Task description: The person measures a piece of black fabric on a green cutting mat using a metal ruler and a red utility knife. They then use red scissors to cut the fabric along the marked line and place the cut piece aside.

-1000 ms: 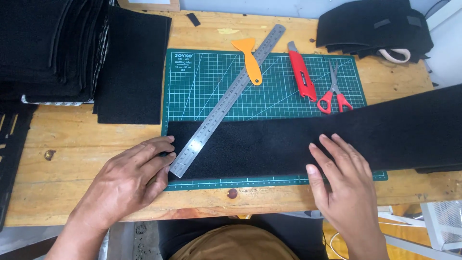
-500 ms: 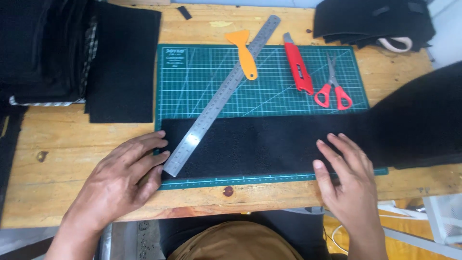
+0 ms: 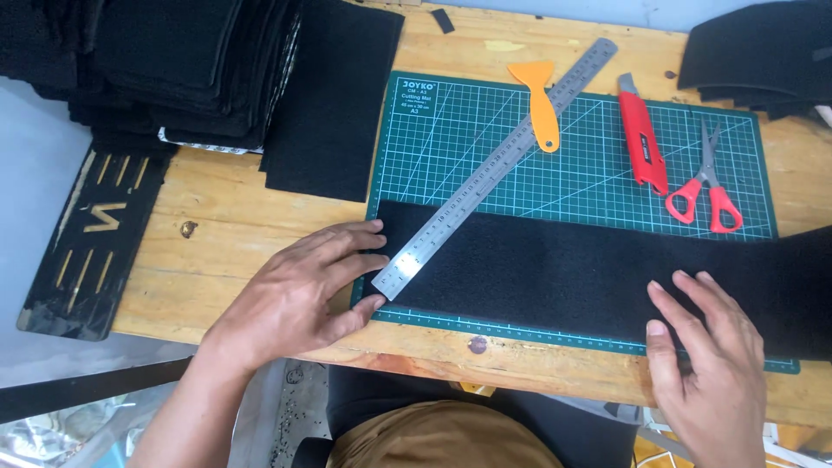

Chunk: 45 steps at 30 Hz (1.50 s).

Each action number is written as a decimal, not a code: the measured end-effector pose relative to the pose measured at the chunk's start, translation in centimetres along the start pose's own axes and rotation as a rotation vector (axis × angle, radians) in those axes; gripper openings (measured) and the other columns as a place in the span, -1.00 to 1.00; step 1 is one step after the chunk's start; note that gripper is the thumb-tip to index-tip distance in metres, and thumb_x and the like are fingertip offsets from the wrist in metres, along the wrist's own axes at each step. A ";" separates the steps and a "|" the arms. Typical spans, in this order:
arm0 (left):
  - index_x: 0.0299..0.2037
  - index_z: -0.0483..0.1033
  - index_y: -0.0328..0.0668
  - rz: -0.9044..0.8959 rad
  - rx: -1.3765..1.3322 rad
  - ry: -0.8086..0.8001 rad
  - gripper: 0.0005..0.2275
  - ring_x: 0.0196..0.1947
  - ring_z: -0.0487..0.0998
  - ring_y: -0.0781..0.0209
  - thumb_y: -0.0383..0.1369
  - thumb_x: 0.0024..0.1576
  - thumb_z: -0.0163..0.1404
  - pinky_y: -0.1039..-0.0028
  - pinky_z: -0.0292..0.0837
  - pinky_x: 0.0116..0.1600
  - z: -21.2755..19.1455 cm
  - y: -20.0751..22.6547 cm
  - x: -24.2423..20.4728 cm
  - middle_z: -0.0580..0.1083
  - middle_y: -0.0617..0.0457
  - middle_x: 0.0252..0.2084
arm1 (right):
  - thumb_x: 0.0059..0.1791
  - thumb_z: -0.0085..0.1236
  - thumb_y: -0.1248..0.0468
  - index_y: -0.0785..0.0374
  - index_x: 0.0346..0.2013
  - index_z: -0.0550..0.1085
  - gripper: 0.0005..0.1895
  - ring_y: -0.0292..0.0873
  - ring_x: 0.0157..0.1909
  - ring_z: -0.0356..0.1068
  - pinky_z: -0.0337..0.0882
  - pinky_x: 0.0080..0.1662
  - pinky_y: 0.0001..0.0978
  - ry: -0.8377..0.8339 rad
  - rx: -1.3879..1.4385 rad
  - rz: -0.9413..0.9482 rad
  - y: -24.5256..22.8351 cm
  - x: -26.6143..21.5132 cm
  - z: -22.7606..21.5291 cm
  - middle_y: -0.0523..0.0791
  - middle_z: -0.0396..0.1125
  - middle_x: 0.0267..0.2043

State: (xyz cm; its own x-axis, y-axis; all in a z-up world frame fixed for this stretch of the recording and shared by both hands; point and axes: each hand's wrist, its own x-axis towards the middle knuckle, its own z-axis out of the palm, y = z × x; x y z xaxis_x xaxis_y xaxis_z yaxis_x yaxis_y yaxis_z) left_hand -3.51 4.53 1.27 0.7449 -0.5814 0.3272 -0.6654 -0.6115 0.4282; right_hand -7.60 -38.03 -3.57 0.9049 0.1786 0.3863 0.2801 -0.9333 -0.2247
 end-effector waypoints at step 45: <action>0.08 0.51 -0.43 -0.022 -0.060 0.084 -0.78 0.39 0.36 -0.23 -0.59 0.25 -0.06 -0.01 0.18 0.50 0.7 0.5 -2.3 0.40 -0.27 0.31 | 0.21 0.06 0.43 0.49 0.27 0.57 -0.65 0.39 0.54 0.32 0.26 0.59 0.13 0.057 0.086 -0.117 2.7 -1.2 1.7 0.28 0.36 0.42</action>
State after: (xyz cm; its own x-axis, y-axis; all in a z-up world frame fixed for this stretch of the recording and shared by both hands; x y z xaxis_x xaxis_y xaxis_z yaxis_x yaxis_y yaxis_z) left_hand -5.60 5.15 0.18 0.7624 -0.5195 0.3858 -0.6466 -0.5886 0.4852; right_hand -7.33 -40.25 -6.15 0.8454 0.2646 0.4640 0.4117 -0.8763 -0.2502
